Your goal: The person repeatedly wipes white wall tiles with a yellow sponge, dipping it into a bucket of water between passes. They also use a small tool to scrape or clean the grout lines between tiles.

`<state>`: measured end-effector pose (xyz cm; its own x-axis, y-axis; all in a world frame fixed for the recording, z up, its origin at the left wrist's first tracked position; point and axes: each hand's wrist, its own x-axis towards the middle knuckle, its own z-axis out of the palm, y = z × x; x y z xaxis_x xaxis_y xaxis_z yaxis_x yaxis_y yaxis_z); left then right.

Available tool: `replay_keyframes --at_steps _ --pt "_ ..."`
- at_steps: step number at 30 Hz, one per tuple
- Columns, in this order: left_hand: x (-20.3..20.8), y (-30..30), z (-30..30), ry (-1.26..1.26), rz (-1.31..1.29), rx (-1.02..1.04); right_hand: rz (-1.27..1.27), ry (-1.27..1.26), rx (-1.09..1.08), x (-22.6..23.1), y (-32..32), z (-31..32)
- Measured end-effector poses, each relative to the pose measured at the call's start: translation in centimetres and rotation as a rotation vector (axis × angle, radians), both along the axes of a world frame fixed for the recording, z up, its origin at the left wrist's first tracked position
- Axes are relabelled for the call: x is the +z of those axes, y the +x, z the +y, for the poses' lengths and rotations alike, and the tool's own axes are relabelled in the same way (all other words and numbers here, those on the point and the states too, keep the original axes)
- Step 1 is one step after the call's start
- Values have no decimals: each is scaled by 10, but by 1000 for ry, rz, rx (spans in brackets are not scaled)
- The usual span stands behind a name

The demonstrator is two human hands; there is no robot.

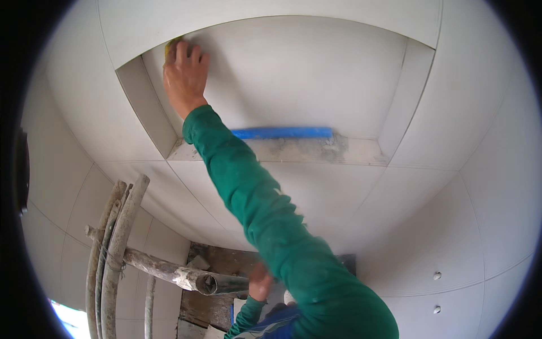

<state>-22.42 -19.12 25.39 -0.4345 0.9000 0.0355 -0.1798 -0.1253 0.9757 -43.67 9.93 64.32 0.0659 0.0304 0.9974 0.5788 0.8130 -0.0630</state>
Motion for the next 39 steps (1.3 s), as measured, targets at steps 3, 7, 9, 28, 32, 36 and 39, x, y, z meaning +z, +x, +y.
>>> replay_keyframes --at_steps 3,7,9,28,32,36,39 --pt "-1 5 14 -115 -41 -81 -146 128 -5 11 13 29" --pt "-10 6 10 -111 17 -160 -225 58 -158 4 100 48" --pt "-6 9 8 -92 45 -168 -17 137 -212 -7 155 74" --pt "-22 12 -1 -116 27 -30 -543 443 210 -75 -41 25" --pt "-29 15 -6 -118 74 -65 -520 606 251 -76 -33 14" --pt "-23 11 -6 -84 16 -147 -429 639 45 -55 31 39" --pt "-30 22 0 -85 -72 -209 -451 554 -75 -30 143 65"
